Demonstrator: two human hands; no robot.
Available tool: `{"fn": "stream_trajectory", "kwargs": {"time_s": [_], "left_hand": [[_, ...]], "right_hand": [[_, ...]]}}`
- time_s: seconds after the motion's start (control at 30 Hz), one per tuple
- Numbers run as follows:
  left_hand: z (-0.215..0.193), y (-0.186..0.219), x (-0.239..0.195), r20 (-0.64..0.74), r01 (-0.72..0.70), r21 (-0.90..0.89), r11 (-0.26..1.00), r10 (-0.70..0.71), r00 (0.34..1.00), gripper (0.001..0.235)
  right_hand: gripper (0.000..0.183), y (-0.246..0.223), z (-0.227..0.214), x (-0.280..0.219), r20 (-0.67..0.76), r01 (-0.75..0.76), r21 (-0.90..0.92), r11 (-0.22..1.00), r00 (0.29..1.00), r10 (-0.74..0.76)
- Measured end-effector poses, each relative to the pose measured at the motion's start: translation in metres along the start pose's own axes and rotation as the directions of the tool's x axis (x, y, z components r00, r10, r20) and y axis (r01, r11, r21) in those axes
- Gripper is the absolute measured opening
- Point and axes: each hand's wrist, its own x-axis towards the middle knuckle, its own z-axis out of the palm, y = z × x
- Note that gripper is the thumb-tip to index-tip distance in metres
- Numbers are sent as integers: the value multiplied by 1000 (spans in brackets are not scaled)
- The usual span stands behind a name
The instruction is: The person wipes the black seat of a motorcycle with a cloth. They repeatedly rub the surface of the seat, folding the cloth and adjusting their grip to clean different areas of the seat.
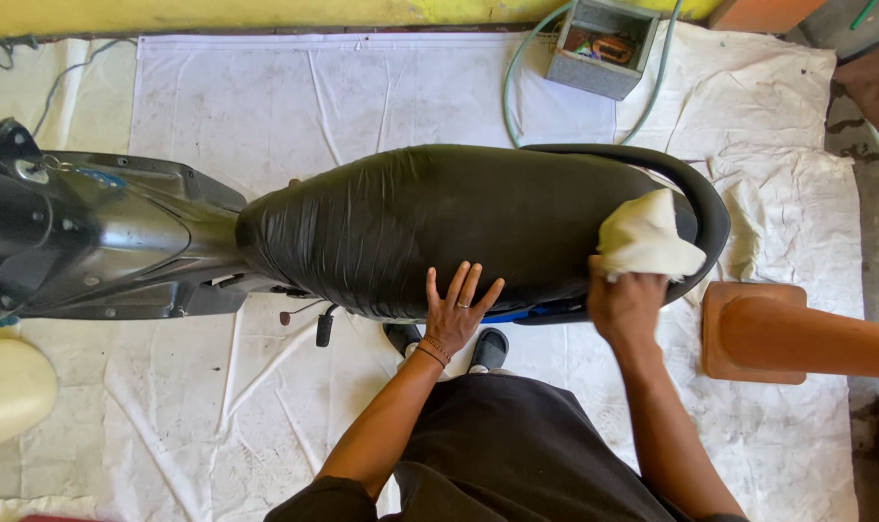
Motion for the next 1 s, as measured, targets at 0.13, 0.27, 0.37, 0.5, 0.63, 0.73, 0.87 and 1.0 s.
{"fn": "stream_trajectory", "kwargs": {"time_s": [0.13, 0.27, 0.37, 0.5, 0.63, 0.73, 0.87, 1.0], "left_hand": [[-6, 3, 2, 3, 11, -3, 1000, -11, 1000, 67], [-22, -3, 18, 59, 30, -99, 995, -25, 998, 63], [-37, -14, 17, 48, 51, -279, 959, -40, 998, 58], [-51, -55, 21, -16, 196, -257, 946, -207, 978, 53], [-47, -96, 26, 80, 369, -131, 920, -361, 929, 57], [-34, -127, 21, 136, 442, 17, 897, -440, 888, 55], [-26, -163, 0, 164, 491, 146, 859, -511, 844, 55], [-29, -166, -5, 218, 521, 169, 837, -547, 808, 58]], "right_hand": [[25, -25, 72, -16, 118, 22, -76, 997, 993, -13], [24, -77, 95, 5, 266, 114, 9, 993, 957, -113], [27, -87, 78, 18, 340, 125, 270, 955, 915, -216], [44, -39, 39, -9, 808, -781, 449, 435, 562, 174], [38, -21, -2, -6, 700, -752, 572, -328, 240, 673], [32, -17, -45, 38, 433, -624, 751, -216, 219, 874], [25, 8, 15, 46, -7, -508, 201, 837, 854, 520], [51, -34, 76, 43, 448, -38, -209, 977, 885, 130]]}}
